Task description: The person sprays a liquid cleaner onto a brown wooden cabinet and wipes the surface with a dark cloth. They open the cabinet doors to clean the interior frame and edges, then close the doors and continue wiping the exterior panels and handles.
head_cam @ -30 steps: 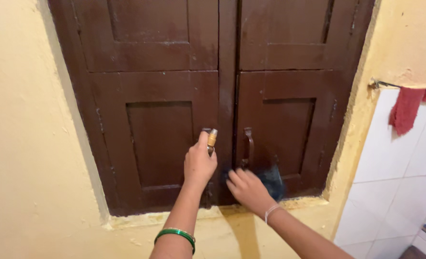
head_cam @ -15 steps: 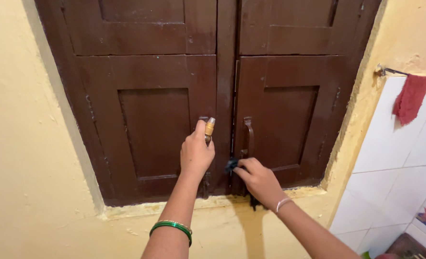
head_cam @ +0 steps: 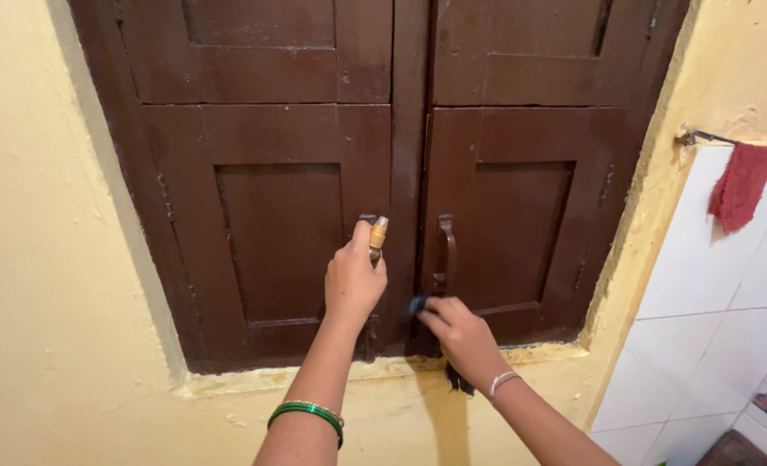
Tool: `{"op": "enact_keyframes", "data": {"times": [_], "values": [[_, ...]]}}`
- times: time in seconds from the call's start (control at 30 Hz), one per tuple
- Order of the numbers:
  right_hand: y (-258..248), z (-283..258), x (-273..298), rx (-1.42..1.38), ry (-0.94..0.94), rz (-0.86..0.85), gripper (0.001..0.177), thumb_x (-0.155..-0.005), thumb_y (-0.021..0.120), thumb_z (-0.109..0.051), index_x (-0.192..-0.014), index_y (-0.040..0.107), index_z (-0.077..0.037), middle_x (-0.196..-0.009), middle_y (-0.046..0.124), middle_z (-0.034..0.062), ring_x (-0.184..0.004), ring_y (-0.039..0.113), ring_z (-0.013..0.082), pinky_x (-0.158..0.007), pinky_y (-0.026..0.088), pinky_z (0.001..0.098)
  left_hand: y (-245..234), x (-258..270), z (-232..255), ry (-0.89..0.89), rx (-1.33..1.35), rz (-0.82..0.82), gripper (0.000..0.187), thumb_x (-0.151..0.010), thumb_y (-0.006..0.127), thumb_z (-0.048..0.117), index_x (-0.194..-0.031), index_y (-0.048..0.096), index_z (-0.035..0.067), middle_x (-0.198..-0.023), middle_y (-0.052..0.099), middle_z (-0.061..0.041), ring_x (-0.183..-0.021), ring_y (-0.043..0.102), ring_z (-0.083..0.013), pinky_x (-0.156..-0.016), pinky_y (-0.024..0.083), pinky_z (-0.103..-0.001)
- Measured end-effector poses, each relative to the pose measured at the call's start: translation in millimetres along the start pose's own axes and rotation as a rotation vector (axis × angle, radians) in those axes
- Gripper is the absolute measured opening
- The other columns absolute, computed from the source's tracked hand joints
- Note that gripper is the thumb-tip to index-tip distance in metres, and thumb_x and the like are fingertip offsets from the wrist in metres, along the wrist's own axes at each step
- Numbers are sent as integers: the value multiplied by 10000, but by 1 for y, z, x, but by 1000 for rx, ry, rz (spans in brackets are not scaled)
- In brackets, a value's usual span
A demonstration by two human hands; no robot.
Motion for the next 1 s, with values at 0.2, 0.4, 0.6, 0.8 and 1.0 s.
{"op": "enact_keyframes", "data": {"times": [0.2, 0.4, 0.6, 0.8, 1.0], "values": [[15, 0, 12, 101, -331, -224, 248, -717, 649, -71, -937, 752, -20, -1089, 670, 76, -1027, 603, 239, -858, 512, 352, -1, 0, 2, 19, -21, 19, 375, -865, 705, 106, -1163, 478, 118, -998, 720, -164, -952, 689, -442, -746, 551, -554], [31, -16, 24, 287, -694, -479, 79, -764, 675, -143, -748, 711, -74, -927, 609, 25, -925, 568, 223, -793, 501, 336, 0, 1, 2, 23, -31, 30, 394, -868, 697, 89, -1191, 476, 126, -1005, 718, -171, -949, 683, -452, -744, 545, -563], [-1, -2, -25, 388, -688, -384, 86, -774, 672, -136, -715, 707, -85, -898, 596, 33, -935, 569, 222, -837, 514, 342, 3, -2, -1, 25, -39, 21, 403, -862, 696, 89, -1195, 473, 128, -1002, 714, -179, -948, 694, -443, -759, 558, -550], [0, -7, -15, 308, -423, -245, 101, -771, 660, -129, -837, 703, -66, -963, 583, 77, -969, 553, 243, -838, 495, 338, 2, 3, -1, 46, -19, 53, 401, -864, 695, 79, -1199, 481, 133, -1013, 719, -171, -944, 678, -459, -738, 541, -564], [52, -19, 45, 278, -357, -413, 105, -791, 648, -122, -777, 710, -39, -953, 601, 69, -967, 539, 240, -855, 448, 359, 0, 3, 3, 50, -14, 52, 412, -857, 699, 84, -1197, 472, 132, -1014, 718, -164, -950, 683, -448, -745, 546, -556]]}}
Point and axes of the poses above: each hand's wrist, its own x-axis away from the middle knuckle, its own y-axis out of the palm, z = x × y, the point moved 5 cm from there along -x, towards the middle knuckle
